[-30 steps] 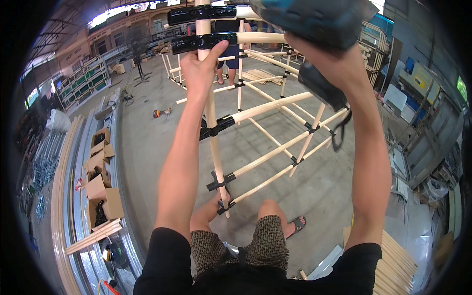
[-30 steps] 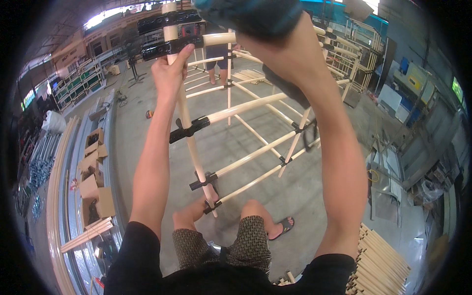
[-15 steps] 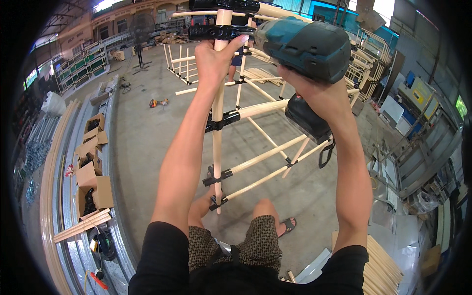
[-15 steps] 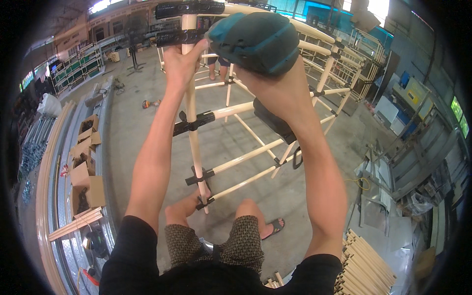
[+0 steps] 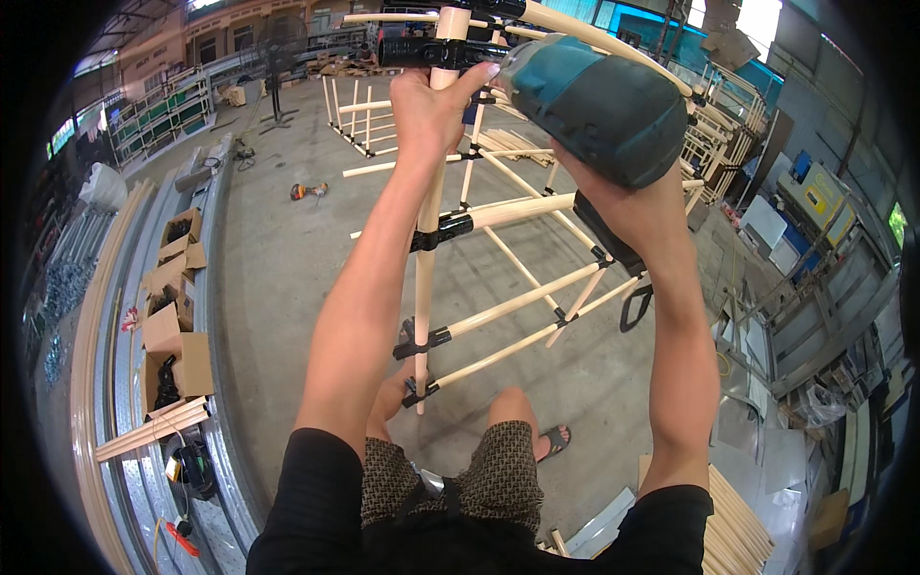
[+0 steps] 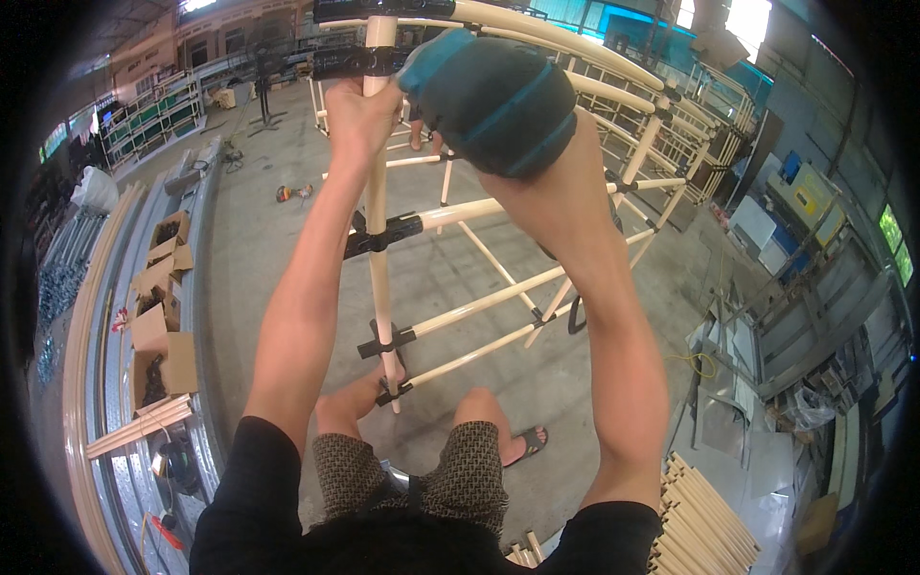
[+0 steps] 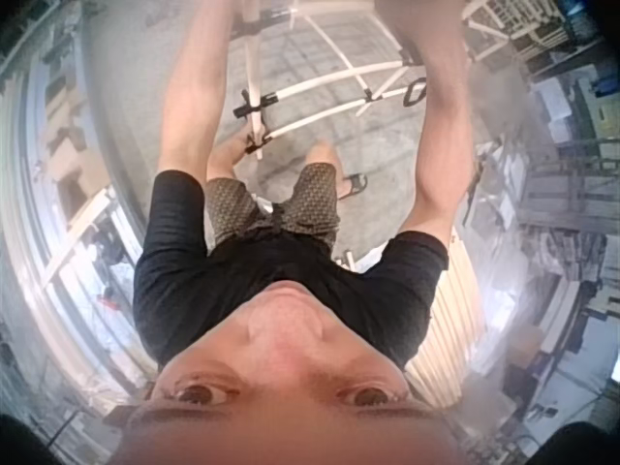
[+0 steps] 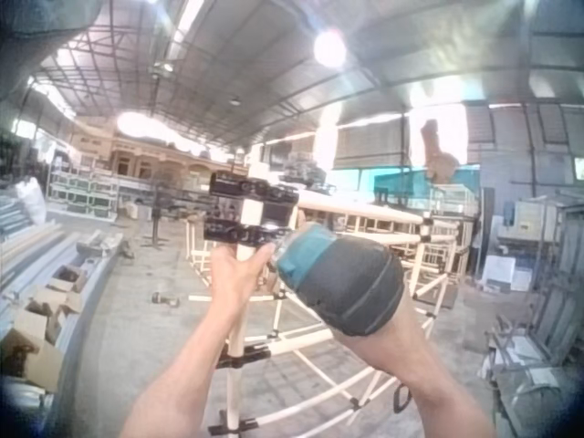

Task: The person fits black plastic connectors onto beige pipes to build a frame and then uses a power drill to fasten screws into the joints.

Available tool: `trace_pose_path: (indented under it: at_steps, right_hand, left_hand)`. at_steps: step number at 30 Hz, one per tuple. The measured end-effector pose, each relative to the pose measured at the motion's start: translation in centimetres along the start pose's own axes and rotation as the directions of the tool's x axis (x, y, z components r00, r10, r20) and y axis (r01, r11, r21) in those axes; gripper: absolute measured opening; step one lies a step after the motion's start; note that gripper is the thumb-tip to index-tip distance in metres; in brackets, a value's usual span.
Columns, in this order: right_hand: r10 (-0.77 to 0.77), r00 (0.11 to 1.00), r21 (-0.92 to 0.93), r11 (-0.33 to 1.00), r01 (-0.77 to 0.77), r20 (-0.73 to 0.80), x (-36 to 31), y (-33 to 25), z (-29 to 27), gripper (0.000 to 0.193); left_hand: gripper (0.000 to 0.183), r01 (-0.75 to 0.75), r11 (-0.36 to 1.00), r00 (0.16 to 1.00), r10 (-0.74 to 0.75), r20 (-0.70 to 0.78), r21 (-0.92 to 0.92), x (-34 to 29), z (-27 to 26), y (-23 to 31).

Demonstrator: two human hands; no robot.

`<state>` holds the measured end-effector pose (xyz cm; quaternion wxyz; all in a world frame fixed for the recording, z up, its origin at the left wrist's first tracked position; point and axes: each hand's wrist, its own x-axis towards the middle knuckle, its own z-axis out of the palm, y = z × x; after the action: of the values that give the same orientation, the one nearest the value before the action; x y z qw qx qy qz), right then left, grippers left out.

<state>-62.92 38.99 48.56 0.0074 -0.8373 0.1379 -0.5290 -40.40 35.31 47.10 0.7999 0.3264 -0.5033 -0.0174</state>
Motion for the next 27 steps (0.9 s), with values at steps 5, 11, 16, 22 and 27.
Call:
trace_pose_path:
  at_steps: [5, 11, 16, 22, 27]
  right_hand:
    - [0.129, 0.991, 0.074, 0.989, -0.126, -0.040, 0.6, 0.2, 0.4, 0.024]
    - [0.154, 0.987, 0.099, 0.984, -0.148, -0.054, 0.6, 0.3, 0.8, 0.022]
    - [0.166, 0.984, 0.147, 0.977, -0.156, -0.061, 0.6, 0.3, 1.3, 0.020]
    - [0.196, 0.979, 0.155, 0.970, -0.185, -0.056, 0.3, 0.1, 1.2, 0.020]
    - [0.194, 0.979, 0.192, 0.965, -0.179, -0.066, 0.1, 0.2, 1.6, 0.021]
  left_hand:
    - [0.025, 0.045, 0.997, 0.999, -0.046, 0.010, 0.069, -0.1, 0.1, 0.7]
    - [0.024, 0.051, 0.999, 0.999, -0.051, 0.011, 0.011, -0.2, 0.3, 0.8]
    - [0.022, 0.078, 0.987, 0.997, -0.077, 0.012, -0.144, 0.2, 0.2, -0.2]
    - [0.019, 0.095, 0.991, 0.995, -0.095, 0.008, -0.092, 0.2, 0.2, -0.2]
    - [0.019, 0.143, 0.989, 0.990, -0.142, 0.019, -0.036, 0.1, -0.1, 0.5]
